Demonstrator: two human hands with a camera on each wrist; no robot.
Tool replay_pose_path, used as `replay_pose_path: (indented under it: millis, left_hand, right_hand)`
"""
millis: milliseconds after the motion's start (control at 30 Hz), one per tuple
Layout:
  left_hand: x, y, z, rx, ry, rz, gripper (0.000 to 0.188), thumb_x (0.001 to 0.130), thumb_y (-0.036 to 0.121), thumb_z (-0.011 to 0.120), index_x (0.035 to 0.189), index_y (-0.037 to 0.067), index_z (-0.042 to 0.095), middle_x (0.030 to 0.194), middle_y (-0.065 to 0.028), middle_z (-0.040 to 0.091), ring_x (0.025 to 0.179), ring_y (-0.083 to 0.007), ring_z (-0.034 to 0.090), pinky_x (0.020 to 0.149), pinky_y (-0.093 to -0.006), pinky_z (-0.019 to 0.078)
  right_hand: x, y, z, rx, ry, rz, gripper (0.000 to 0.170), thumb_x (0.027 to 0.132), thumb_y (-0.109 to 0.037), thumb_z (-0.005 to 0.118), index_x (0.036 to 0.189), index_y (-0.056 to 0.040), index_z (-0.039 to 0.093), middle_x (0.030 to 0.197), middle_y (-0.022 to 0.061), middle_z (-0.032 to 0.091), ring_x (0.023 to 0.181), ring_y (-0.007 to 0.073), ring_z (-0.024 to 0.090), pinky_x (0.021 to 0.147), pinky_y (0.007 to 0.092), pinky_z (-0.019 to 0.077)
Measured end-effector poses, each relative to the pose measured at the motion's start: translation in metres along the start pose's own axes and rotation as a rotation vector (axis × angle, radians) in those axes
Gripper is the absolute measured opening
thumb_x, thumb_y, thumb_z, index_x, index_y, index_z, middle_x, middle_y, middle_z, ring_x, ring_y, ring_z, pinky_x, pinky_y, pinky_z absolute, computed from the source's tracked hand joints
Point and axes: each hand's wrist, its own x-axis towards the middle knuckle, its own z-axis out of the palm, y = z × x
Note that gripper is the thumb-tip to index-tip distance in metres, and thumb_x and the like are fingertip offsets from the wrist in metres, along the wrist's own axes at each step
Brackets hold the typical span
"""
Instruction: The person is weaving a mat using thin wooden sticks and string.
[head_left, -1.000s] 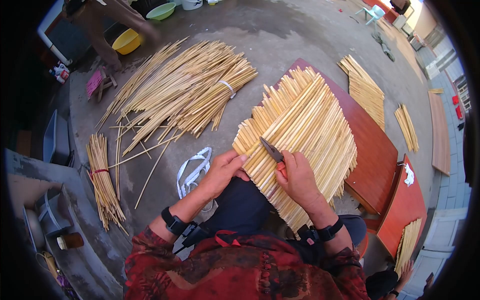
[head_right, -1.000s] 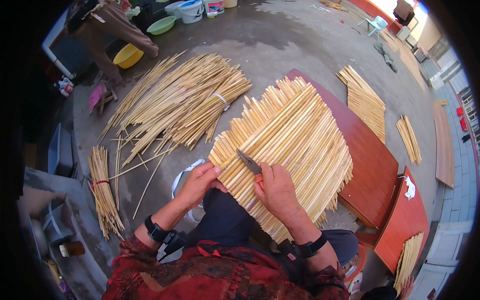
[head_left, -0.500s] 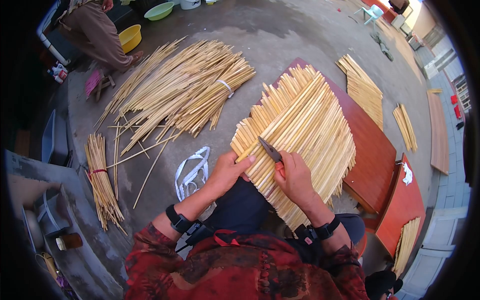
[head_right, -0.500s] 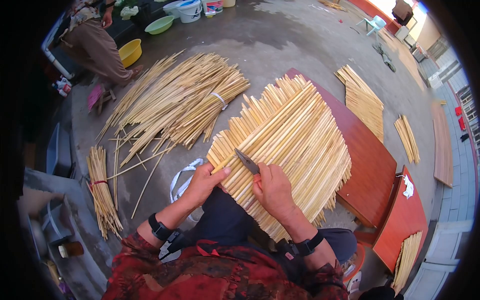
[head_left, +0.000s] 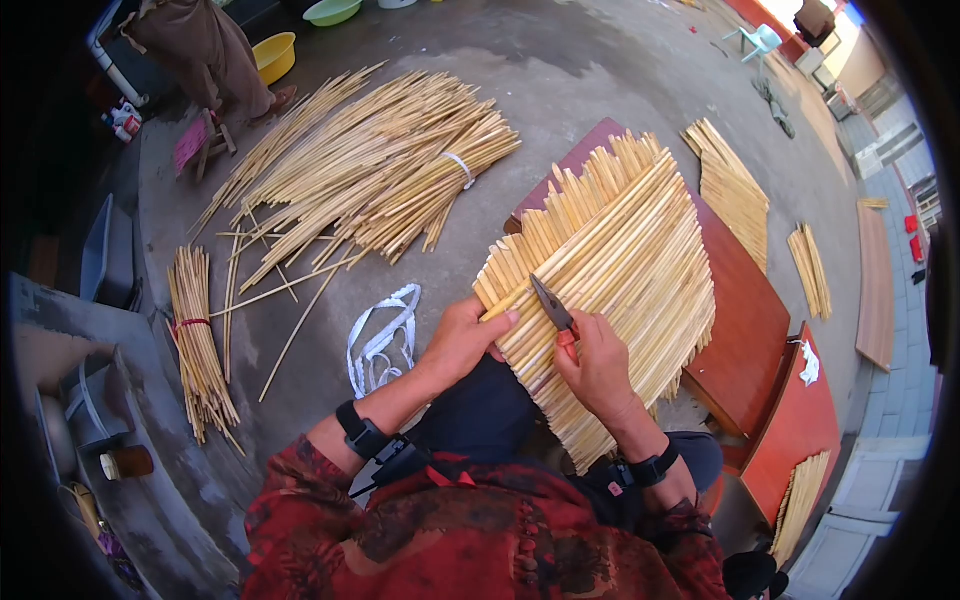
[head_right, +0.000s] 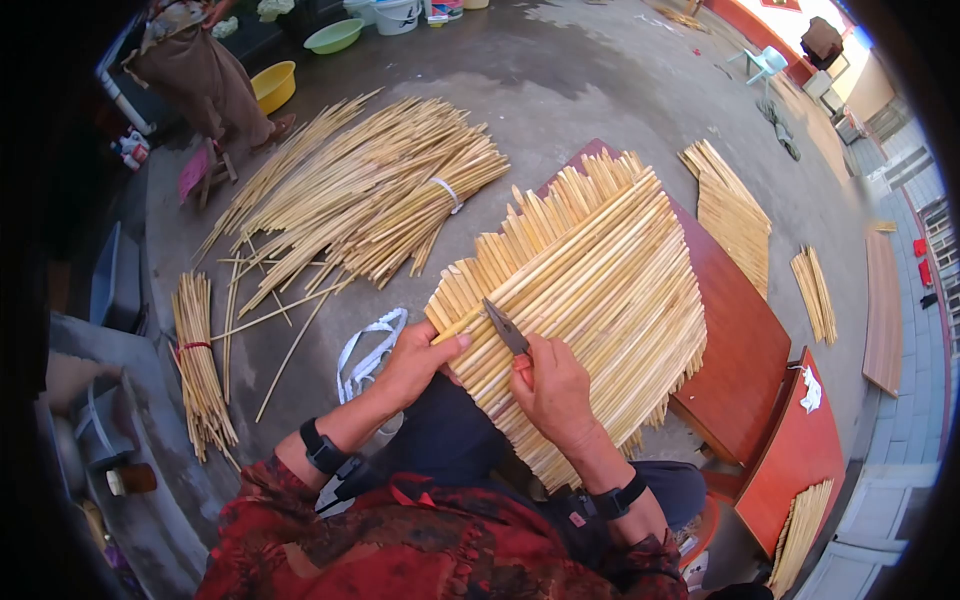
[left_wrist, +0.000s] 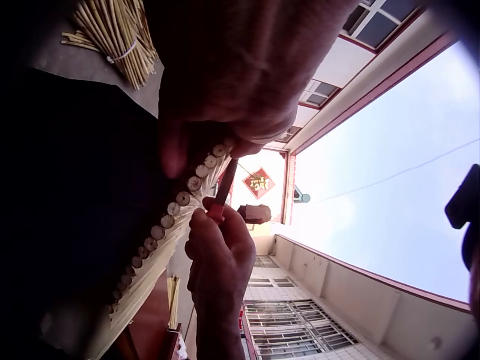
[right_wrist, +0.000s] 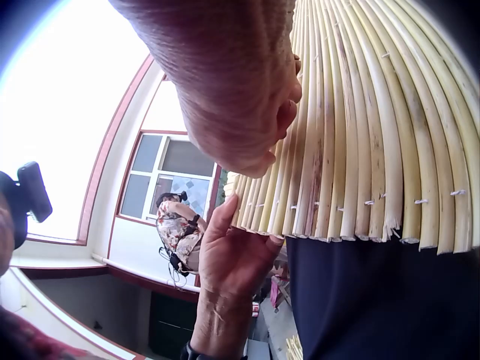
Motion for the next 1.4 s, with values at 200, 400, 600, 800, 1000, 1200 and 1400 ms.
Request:
replay_pose_path:
  millis: [200,400,600,800,1000,1200,1400]
  left_hand:
    - [0.003,-0.001,-0.001,0.004,0.017,0.027,0.032,0.089,0.021,0.058,0.109,-0.003,0.058,0.089,-0.0082,0.064,0.068,-0.0125,0.062,0.055,-0.0238,0.0516]
    - [0.004,-0.003,0.002,0.036,0.050,0.023,0.031,0.088,0.020,0.058,0.108,-0.003,0.059,0.088,-0.0091,0.065,0.067,-0.0133,0.062,0.052,-0.0237,0.0514]
    - [0.007,-0.004,0.000,0.020,0.044,0.015,0.031,0.088,0.020,0.058,0.108,-0.003,0.060,0.088,-0.0098,0.065,0.067,-0.0139,0.063,0.051,-0.0235,0.0522]
    - [0.005,0.002,0.005,0.027,0.042,0.028,0.032,0.089,0.020,0.057,0.109,-0.004,0.059,0.089,-0.0099,0.066,0.071,-0.0151,0.064,0.054,-0.0248,0.0529]
    - [0.010,-0.003,0.001,0.018,0.003,0.000,0.033,0.089,0.021,0.056,0.111,-0.004,0.058,0.091,-0.0106,0.065,0.072,-0.0156,0.064,0.055,-0.0258,0.0540]
    - [-0.015,0.036,-0.007,0.683,0.154,0.078,0.036,0.085,0.020,0.060,0.110,-0.006,0.055,0.096,-0.0180,0.063,0.080,-0.0225,0.063,0.067,-0.0324,0.0514]
    - [-0.023,0.085,0.033,0.559,-0.112,0.639,0.032,0.084,0.006,0.060,0.116,0.001,0.054,0.107,-0.0173,0.059,0.090,-0.0258,0.059,0.076,-0.0342,0.0486]
  right_hand:
    - [-0.002,0.003,0.006,0.014,0.007,0.010,0.031,0.074,-0.006,0.064,0.103,-0.0012,0.054,0.082,0.0155,0.056,0.074,0.0315,0.059,0.063,0.0375,0.0479]
    - [-0.003,-0.001,-0.001,0.002,0.015,0.021,0.030,0.074,-0.007,0.065,0.102,-0.0020,0.054,0.081,0.0151,0.057,0.071,0.0305,0.060,0.063,0.0372,0.0482]
    - [-0.009,-0.001,-0.004,0.089,0.094,0.017,0.028,0.074,-0.004,0.064,0.100,-0.0010,0.054,0.079,0.0128,0.057,0.067,0.0288,0.057,0.061,0.0359,0.0476]
    - [-0.010,0.004,-0.045,0.393,0.183,0.222,0.033,0.076,0.003,0.062,0.108,0.0009,0.053,0.077,0.0013,0.054,0.066,0.0058,0.050,0.059,0.0193,0.0419]
    - [-0.037,0.006,-0.039,0.623,0.190,0.320,0.036,0.077,0.002,0.063,0.111,0.0004,0.054,0.079,-0.0030,0.051,0.065,0.0014,0.045,0.058,0.0154,0.0387]
    - [-0.032,-0.004,-0.058,0.581,0.144,0.323,0.035,0.077,0.002,0.063,0.111,0.0005,0.053,0.082,-0.0007,0.053,0.068,0.0026,0.049,0.058,0.0170,0.0414]
    - [-0.027,-0.019,-0.066,0.500,0.065,0.222,0.033,0.076,-0.001,0.063,0.108,-0.0011,0.053,0.082,0.0051,0.054,0.068,0.0101,0.054,0.060,0.0230,0.0457]
